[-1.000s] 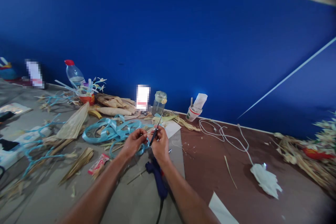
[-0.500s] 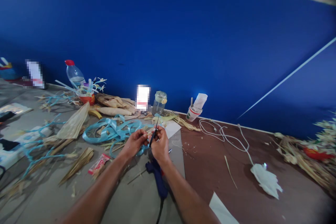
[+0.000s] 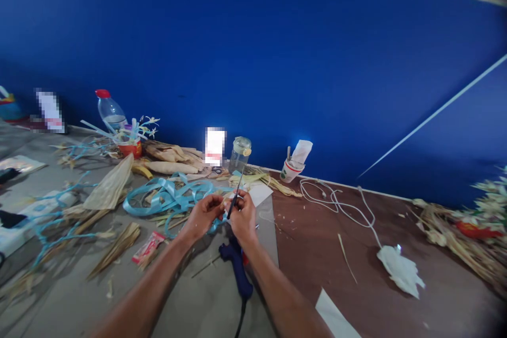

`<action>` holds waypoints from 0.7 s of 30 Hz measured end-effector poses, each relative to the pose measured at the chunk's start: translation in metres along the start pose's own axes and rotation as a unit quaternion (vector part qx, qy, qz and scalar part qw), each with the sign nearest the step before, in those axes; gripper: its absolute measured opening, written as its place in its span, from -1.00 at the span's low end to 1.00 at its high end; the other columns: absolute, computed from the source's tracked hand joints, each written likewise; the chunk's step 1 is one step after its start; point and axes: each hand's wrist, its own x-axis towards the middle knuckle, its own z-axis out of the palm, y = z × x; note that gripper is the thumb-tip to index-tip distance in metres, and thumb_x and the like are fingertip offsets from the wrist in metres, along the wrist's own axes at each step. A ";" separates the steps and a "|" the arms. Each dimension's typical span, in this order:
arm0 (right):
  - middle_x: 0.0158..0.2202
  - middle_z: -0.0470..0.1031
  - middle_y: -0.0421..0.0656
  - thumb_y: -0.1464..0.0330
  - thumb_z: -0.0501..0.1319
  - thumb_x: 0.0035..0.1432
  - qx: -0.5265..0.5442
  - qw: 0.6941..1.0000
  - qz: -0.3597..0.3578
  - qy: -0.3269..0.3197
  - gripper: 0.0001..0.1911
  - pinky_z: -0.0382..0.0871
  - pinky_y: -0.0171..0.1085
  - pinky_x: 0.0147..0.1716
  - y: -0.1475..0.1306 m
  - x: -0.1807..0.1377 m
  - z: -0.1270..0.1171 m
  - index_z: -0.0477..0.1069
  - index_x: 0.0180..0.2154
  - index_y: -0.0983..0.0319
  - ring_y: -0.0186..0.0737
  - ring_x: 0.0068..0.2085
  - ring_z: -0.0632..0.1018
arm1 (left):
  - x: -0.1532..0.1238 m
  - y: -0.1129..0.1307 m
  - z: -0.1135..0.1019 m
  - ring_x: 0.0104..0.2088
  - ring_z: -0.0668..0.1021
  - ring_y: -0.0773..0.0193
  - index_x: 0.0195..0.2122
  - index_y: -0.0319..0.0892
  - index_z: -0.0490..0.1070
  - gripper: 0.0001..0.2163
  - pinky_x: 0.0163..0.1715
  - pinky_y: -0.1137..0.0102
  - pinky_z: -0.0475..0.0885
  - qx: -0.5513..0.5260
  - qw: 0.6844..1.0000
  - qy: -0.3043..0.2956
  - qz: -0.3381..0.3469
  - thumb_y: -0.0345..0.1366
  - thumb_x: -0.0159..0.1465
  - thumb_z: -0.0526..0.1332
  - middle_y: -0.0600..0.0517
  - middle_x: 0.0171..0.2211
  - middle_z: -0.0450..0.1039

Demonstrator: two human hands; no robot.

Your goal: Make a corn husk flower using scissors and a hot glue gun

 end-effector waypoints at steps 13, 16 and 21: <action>-0.36 0.51 -0.17 0.32 0.25 0.00 -0.226 0.960 -0.119 -0.117 -0.64 0.38 -0.30 -0.35 -0.002 -0.015 -0.001 0.39 -0.10 0.23 -0.24 -0.37 0.50 | -0.001 0.012 -0.009 -0.66 0.35 0.48 -0.52 -0.25 0.39 -0.78 -0.48 0.47 0.42 -0.233 0.967 0.074 -0.071 -0.40 -0.13 0.43 0.17 -0.68 0.32; -0.34 0.54 -0.14 0.34 0.26 0.01 -0.282 0.939 -0.148 -0.133 -0.64 0.38 -0.26 -0.30 -0.005 -0.019 0.000 0.40 -0.10 0.22 -0.19 -0.32 0.53 | -0.002 0.016 -0.010 -0.67 0.32 0.47 -0.51 -0.24 0.38 -0.78 -0.52 0.46 0.41 -0.246 0.965 0.061 -0.073 -0.36 -0.10 0.42 0.18 -0.71 0.27; -0.38 0.55 -0.12 0.36 0.25 0.01 -0.395 0.887 -0.183 -0.158 -0.63 0.30 -0.19 -0.20 -0.010 -0.023 0.001 0.40 -0.08 0.26 -0.11 -0.30 0.53 | -0.003 0.015 -0.013 -0.65 0.35 0.39 -0.51 -0.20 0.34 -0.77 -0.64 0.48 0.33 -0.244 0.966 0.037 -0.074 -0.29 -0.05 0.40 0.18 -0.71 0.22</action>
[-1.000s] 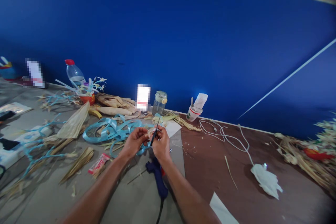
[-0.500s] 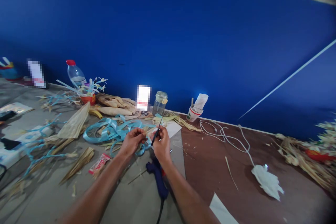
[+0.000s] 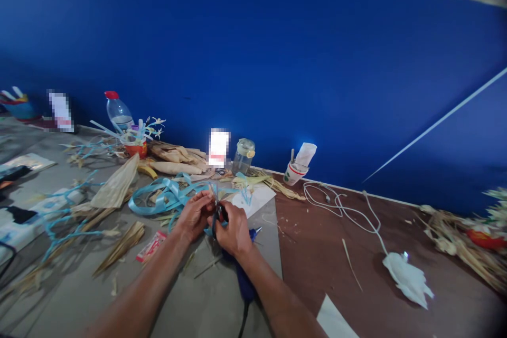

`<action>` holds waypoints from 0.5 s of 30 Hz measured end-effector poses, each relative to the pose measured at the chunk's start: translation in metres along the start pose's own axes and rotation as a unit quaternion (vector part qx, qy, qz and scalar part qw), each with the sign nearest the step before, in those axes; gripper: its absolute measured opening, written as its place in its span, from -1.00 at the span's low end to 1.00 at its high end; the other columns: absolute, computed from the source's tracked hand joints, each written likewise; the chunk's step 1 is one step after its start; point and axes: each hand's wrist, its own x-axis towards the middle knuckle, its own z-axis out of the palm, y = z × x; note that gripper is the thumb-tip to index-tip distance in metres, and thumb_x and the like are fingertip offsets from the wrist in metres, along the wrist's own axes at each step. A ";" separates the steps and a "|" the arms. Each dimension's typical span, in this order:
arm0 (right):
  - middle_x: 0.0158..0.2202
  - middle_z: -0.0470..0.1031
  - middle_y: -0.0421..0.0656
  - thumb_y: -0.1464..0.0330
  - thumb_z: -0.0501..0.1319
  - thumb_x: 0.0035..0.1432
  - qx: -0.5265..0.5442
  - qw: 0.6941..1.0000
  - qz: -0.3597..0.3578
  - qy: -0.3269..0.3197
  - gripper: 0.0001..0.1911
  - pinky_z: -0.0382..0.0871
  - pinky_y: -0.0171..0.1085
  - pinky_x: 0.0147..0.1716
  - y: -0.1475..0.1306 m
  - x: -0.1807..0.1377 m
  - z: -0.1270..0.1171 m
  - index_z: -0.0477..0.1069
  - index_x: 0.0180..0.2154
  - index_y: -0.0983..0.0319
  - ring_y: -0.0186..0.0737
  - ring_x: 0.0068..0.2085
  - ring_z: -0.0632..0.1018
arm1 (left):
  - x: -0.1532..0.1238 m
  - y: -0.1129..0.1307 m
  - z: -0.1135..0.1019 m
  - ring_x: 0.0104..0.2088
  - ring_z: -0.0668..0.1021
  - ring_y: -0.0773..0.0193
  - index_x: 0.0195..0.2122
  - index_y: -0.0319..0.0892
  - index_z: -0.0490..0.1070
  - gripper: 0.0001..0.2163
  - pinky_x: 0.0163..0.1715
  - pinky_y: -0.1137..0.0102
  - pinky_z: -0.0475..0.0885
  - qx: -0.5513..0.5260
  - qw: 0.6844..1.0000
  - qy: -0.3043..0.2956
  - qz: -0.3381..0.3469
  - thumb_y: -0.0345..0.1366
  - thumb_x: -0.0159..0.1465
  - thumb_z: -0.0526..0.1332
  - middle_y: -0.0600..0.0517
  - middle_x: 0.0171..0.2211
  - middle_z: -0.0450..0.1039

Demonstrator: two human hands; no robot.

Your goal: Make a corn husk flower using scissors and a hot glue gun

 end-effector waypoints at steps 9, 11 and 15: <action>-0.40 0.55 -0.13 0.33 0.22 0.03 -0.063 0.998 -0.027 -0.008 -0.62 0.23 -0.21 -0.25 0.000 -0.002 0.001 0.42 -0.06 0.24 -0.10 -0.32 0.53 | 0.001 0.001 -0.003 -0.68 0.31 0.42 -0.51 -0.18 0.33 -0.78 -0.66 0.51 0.28 0.005 1.000 0.011 0.005 -0.29 -0.05 0.38 0.20 -0.73 0.23; -0.40 0.56 -0.11 0.30 0.22 0.05 -0.067 0.997 -0.026 -0.015 -0.60 0.22 -0.20 -0.25 -0.001 -0.001 0.000 0.41 -0.04 0.26 -0.09 -0.32 0.53 | 0.001 0.002 -0.002 -0.69 0.30 0.43 -0.53 -0.18 0.34 -0.79 -0.66 0.52 0.27 0.012 1.000 0.015 0.005 -0.31 -0.07 0.38 0.19 -0.74 0.22; -0.41 0.56 -0.10 0.30 0.23 0.05 -0.071 0.997 -0.025 -0.016 -0.58 0.21 -0.20 -0.24 -0.002 -0.001 -0.001 0.41 -0.02 0.28 -0.09 -0.32 0.54 | 0.000 0.004 -0.001 -0.70 0.26 0.46 -0.56 -0.19 0.35 -0.79 -0.68 0.55 0.24 0.020 1.000 0.018 0.001 -0.33 -0.11 0.40 0.19 -0.76 0.21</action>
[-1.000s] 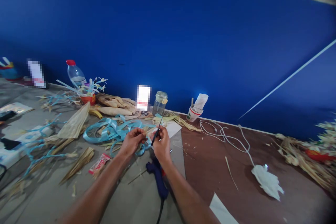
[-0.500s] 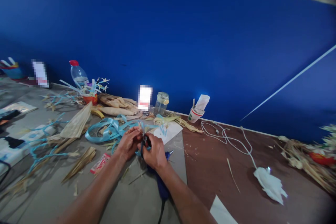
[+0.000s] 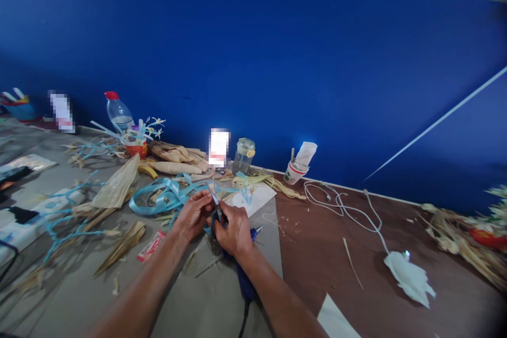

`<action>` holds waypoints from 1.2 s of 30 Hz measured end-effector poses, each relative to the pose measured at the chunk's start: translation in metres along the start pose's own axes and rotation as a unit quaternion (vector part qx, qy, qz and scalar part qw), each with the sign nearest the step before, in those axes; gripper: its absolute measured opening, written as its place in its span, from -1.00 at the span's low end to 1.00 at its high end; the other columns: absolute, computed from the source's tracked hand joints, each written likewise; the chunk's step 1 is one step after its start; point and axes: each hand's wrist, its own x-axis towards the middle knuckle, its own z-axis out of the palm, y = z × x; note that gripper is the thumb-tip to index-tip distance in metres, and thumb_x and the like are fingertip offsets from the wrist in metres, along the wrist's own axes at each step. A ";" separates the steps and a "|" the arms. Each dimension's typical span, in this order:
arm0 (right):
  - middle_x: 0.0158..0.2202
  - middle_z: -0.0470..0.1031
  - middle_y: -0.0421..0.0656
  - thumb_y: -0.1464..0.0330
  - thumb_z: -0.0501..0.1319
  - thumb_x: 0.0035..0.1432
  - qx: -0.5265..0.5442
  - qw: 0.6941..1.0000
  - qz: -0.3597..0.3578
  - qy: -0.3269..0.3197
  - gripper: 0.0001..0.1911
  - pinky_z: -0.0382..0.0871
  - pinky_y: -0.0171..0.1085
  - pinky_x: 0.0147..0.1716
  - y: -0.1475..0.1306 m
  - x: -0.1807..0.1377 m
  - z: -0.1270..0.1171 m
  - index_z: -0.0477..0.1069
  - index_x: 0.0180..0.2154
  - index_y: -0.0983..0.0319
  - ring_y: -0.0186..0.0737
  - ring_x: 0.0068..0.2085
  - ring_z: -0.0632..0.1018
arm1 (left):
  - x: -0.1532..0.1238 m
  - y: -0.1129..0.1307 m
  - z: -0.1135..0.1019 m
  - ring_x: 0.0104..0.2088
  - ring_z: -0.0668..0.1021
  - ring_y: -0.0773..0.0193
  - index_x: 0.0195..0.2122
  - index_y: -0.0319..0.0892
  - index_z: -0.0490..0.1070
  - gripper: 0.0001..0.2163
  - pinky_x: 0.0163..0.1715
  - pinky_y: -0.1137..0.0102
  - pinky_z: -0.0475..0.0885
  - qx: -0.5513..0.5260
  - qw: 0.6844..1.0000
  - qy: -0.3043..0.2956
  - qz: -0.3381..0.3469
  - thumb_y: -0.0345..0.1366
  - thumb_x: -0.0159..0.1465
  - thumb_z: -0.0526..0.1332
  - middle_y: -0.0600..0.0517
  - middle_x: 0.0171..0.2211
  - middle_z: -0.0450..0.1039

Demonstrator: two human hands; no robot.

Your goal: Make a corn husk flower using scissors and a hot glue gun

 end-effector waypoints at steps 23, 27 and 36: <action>-0.36 0.58 -0.10 0.39 0.14 0.10 -0.004 1.000 -0.019 0.013 -0.64 0.24 -0.25 -0.25 0.004 -0.001 0.005 0.41 -0.03 0.28 -0.14 -0.31 0.54 | 0.000 0.000 -0.005 -0.71 0.24 0.50 -0.55 -0.24 0.37 -0.77 -0.70 0.58 0.23 -0.009 0.999 -0.043 -0.021 -0.33 -0.09 0.43 0.19 -0.76 0.19; -0.32 0.59 -0.08 0.42 0.12 0.08 0.005 0.999 -0.025 0.022 -0.62 0.25 -0.24 -0.24 0.004 -0.001 0.005 0.41 -0.03 0.28 -0.12 -0.28 0.55 | 0.000 0.000 -0.006 -0.71 0.24 0.50 -0.55 -0.24 0.37 -0.77 -0.70 0.58 0.23 -0.013 0.999 -0.046 -0.020 -0.33 -0.10 0.43 0.19 -0.75 0.20; -0.33 0.59 -0.09 0.45 0.10 0.08 0.016 1.000 -0.016 0.016 -0.65 0.23 -0.25 -0.24 0.004 -0.001 0.007 0.42 -0.07 0.26 -0.12 -0.29 0.54 | 0.001 -0.001 -0.007 -0.72 0.26 0.48 -0.55 -0.23 0.35 -0.77 -0.73 0.57 0.22 -0.014 0.998 -0.051 -0.020 -0.31 -0.09 0.41 0.19 -0.75 0.19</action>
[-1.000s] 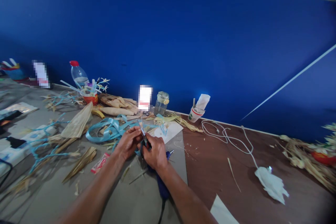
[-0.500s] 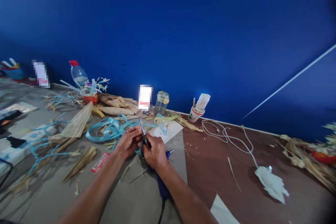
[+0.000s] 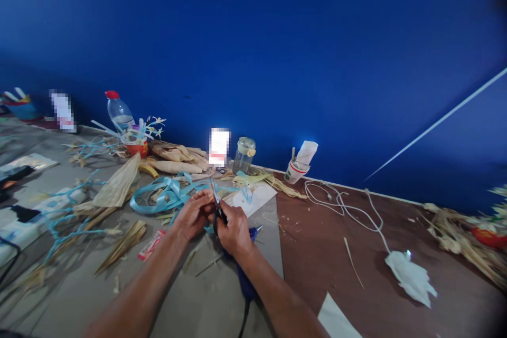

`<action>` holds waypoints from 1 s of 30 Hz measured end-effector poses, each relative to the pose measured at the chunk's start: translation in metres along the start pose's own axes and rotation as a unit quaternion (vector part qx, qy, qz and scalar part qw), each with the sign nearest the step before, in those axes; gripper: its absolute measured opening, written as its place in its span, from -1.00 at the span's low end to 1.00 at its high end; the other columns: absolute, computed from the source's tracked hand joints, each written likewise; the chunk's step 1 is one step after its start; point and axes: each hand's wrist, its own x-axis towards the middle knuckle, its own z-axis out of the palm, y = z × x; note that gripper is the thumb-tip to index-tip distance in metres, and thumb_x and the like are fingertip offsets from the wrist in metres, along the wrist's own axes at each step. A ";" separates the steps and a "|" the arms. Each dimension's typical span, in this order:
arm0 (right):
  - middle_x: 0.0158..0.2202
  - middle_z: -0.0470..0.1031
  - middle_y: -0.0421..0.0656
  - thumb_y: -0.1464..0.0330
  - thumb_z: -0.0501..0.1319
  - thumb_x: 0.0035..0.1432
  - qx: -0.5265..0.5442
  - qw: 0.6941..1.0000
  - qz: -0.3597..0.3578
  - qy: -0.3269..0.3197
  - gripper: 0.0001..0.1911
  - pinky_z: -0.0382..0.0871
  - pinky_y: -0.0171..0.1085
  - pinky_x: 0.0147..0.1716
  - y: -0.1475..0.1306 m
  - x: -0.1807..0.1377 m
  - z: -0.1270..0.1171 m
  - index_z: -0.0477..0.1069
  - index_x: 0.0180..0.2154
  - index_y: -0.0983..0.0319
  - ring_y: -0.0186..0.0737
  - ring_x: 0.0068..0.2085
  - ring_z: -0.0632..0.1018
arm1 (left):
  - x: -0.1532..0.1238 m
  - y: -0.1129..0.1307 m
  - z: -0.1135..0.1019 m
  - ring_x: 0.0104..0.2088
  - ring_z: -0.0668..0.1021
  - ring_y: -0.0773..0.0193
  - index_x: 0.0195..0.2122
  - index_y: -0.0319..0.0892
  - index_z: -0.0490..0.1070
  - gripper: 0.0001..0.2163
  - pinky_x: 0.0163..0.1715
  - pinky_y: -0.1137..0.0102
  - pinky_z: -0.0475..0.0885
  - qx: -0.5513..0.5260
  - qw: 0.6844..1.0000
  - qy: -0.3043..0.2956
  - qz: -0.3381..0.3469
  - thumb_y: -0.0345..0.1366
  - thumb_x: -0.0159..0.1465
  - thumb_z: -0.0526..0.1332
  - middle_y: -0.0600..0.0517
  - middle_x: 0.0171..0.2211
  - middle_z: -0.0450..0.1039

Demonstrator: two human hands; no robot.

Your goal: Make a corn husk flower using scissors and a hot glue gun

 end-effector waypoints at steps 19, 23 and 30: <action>-0.31 0.50 -0.14 0.30 0.22 0.04 0.344 0.920 0.146 0.116 -0.56 0.35 -0.32 -0.40 0.017 0.011 0.003 0.35 -0.01 0.26 -0.28 -0.40 0.45 | 0.003 -0.006 0.006 -0.62 0.33 0.49 -0.60 -0.25 0.37 -0.82 -0.60 0.57 0.23 0.100 0.994 0.046 -0.002 -0.41 -0.17 0.39 0.12 -0.64 0.32; -0.31 0.48 -0.17 0.34 0.23 0.00 0.344 0.914 0.155 0.146 -0.52 0.27 -0.38 -0.52 0.023 0.015 -0.002 0.32 0.01 0.25 -0.33 -0.45 0.37 | 0.001 -0.010 0.007 -0.69 0.22 0.51 -0.58 -0.24 0.36 -0.84 -0.69 0.56 0.04 0.217 0.975 -0.008 -0.048 -0.36 -0.12 0.36 0.15 -0.70 0.26; -0.40 0.44 -0.18 0.34 0.19 0.01 0.298 0.920 0.196 0.164 -0.57 0.37 -0.32 -0.38 0.026 0.016 -0.002 0.35 -0.04 0.32 -0.31 -0.42 0.44 | 0.001 -0.012 0.006 -0.69 0.24 0.49 -0.54 -0.23 0.35 -0.82 -0.68 0.56 0.04 0.227 0.973 -0.006 -0.030 -0.32 -0.09 0.35 0.17 -0.70 0.25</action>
